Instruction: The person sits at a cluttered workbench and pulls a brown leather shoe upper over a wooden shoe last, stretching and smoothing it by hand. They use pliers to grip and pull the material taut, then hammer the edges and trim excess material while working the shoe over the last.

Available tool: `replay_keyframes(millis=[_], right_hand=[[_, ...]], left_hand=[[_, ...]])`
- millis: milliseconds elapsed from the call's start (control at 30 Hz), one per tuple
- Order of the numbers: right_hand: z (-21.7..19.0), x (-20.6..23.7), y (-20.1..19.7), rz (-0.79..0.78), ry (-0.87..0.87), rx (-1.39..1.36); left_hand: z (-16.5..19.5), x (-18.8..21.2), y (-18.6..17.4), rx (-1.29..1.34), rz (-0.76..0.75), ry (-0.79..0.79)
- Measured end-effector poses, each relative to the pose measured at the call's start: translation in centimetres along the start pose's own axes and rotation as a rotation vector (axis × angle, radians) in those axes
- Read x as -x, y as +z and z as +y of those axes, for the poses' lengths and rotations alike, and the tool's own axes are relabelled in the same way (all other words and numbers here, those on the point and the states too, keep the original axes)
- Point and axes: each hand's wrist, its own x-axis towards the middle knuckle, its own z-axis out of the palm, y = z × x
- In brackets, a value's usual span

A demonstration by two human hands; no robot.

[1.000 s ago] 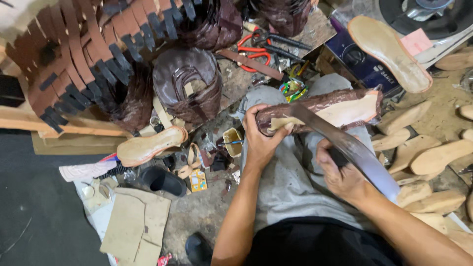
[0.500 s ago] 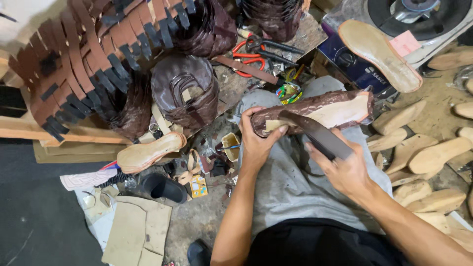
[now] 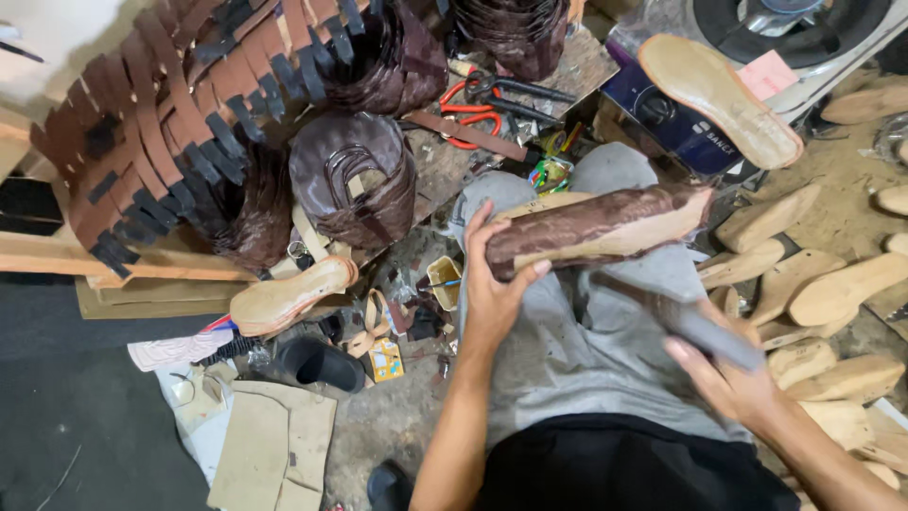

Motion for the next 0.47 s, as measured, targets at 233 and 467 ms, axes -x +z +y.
replay_keyframes(millis=[233, 467], right_hand=[[3.1, 5.0, -4.0, -0.200, 0.048, 0.248], [-6.3, -2.2, -4.4, 0.256, 0.108, 0.053]], left_hand=[[6.0, 0.5, 0.1, 0.129, -0.024, 0.138], [15.2, -1.7, -1.6, 0.116, -0.163, 0.412]])
